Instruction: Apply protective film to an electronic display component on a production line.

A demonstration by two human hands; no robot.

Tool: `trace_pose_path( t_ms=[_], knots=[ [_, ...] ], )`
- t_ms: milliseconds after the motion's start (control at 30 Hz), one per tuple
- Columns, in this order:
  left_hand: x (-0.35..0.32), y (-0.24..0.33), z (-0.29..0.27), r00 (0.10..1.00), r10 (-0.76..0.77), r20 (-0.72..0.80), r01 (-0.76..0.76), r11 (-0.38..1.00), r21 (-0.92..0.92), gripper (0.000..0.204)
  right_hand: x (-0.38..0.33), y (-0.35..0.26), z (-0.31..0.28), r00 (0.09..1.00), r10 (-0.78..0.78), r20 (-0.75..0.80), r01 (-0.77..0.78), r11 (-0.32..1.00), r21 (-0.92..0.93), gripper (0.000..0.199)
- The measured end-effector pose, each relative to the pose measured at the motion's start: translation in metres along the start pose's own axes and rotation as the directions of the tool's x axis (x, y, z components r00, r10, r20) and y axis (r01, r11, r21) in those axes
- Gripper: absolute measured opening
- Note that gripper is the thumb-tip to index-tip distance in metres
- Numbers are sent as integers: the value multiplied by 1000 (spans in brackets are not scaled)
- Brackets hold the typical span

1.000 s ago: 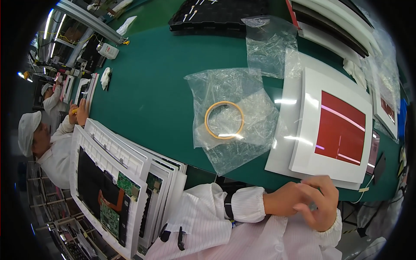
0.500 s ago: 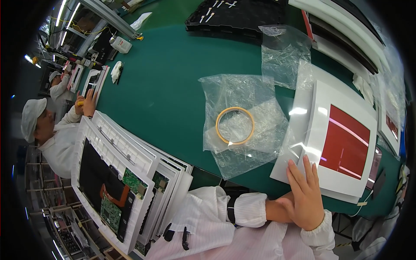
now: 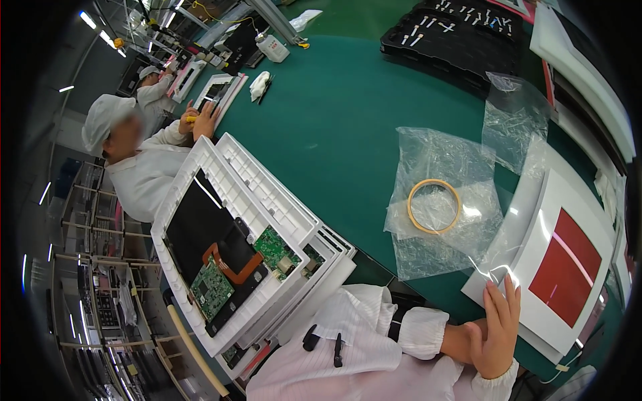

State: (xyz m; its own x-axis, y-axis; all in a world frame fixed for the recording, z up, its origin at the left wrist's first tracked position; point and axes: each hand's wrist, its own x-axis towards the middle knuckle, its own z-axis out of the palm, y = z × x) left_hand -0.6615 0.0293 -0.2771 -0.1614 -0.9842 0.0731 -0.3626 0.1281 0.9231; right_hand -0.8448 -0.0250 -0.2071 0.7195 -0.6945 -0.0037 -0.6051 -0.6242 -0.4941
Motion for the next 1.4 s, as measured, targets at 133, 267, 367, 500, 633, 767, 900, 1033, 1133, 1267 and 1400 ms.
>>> trace_pose_path(
  t_ms=[133, 267, 367, 500, 633, 767, 900, 1033, 1133, 1267, 1400],
  knots=[
    [-2, 2, -5, 1000, -4, -28, 4, 1000, 8, 16, -1, 2, 1, 1000, -6, 0, 6, 996, 87, 51],
    [7, 2, 0, 1000, 26, -4, -26, 999, -32, 17, -3, 3, -1, 999, -20, -27, 22, 996, 92, 53],
    [21, 4, 16, 995, 78, 60, -71, 992, -103, 18, -3, 5, -1, 997, -44, -56, 50, 992, 112, 54],
    [41, 9, 43, 974, 166, 156, -131, 968, -213, 20, 6, 3, 1, 990, -97, -102, 109, 987, 120, 52],
    [53, 17, 56, 944, 233, 235, -164, 946, -280, 21, 0, 5, 3, 974, -39, -224, 76, 984, 159, 51],
    [56, 22, 62, 921, 263, 289, -169, 935, -311, 22, -3, 6, 1, 938, -127, -322, 164, 982, 90, 44],
    [56, 26, 66, 895, 284, 343, -162, 925, -343, 24, -9, 10, -2, 874, -203, -443, 289, 947, 137, 35],
    [55, 27, 75, 871, 298, 390, -142, 914, -381, 25, -27, 16, -3, 857, -249, -450, 375, 902, 216, 33],
    [53, 28, 76, 859, 301, 415, -126, 909, -398, 26, -44, 14, -14, 859, -178, -480, 315, 923, 221, 31],
    [44, 36, 80, 865, 244, 438, -56, 915, -400, 30, -73, 12, -35, 881, -50, -471, 170, 961, 217, 25],
    [43, 38, 79, 835, 26, 550, 190, 924, -331, 45, -98, 22, -36, 847, 74, -526, 47, 976, 212, 23]
  ],
)
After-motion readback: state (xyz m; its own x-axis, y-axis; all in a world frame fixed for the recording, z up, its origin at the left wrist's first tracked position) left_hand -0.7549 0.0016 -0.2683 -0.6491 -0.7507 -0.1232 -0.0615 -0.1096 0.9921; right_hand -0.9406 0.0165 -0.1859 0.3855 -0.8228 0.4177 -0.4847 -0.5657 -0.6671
